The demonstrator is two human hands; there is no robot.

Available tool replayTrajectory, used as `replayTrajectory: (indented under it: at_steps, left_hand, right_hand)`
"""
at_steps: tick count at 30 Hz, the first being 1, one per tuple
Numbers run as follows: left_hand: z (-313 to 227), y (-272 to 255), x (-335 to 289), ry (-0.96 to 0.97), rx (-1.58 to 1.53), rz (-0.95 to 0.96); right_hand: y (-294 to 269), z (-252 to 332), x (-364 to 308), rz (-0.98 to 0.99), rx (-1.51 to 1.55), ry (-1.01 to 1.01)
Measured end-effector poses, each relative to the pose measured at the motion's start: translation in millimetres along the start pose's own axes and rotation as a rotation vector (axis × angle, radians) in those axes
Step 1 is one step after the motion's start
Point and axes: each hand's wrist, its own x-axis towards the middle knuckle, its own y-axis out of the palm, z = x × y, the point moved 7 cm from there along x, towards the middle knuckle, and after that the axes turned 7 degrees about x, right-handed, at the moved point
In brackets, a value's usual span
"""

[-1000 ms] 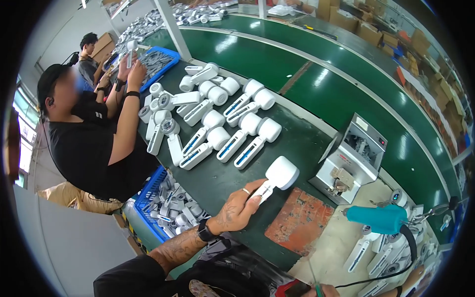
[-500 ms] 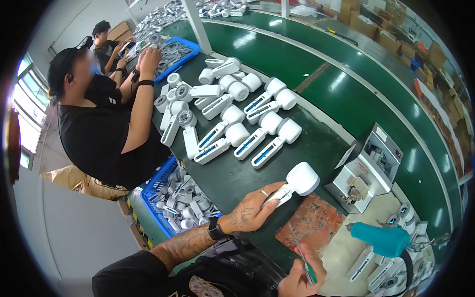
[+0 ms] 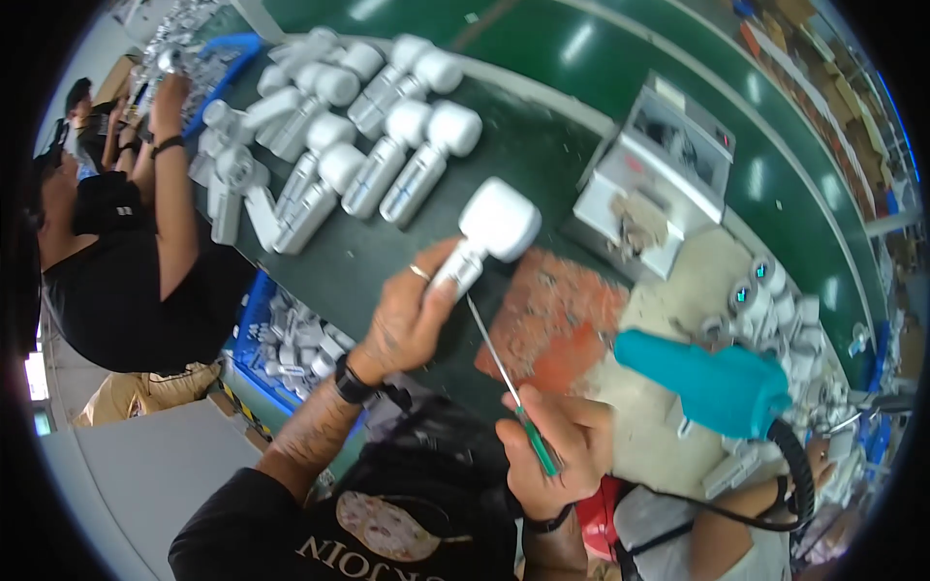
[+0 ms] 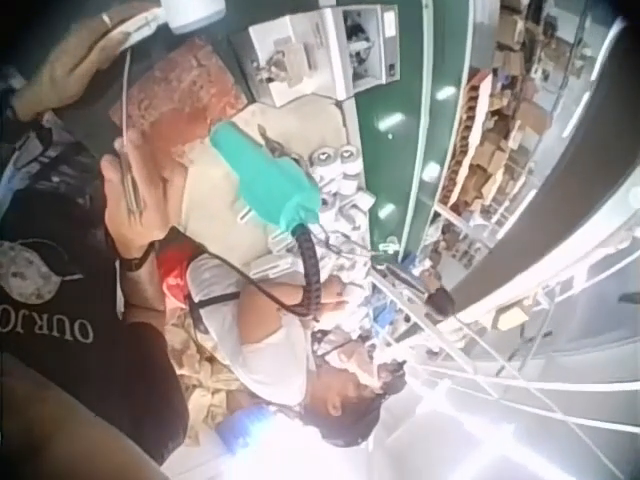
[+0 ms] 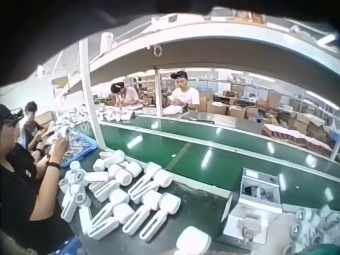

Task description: The person picks up a handheld fan, inserts a component into the handle, and drives a screw into the casing using a power screwdriver. They then use a manual screwdriver to adjust a part in the handle before repeating the process with another fan.

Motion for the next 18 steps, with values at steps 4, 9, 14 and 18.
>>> replayTrajectory:
  at_steps: [4,9,14,18]
  left_hand:
    - [7,8,1,-0.117,-0.021,0.075]
    - [2,12,1,-0.023,0.036,0.041]
    - [5,14,-3,-0.026,0.094,0.065]
    - [4,19,-5,-0.074,0.076,0.097]
  right_hand:
    - [-5,-17,-11,0.041,0.228,0.196]
    - [1,-13,1,0.120,-0.015,0.184]
    - [11,-6,14,0.136,-0.161,0.007]
    - [9,-6,11,0.219,-0.149,-0.006]
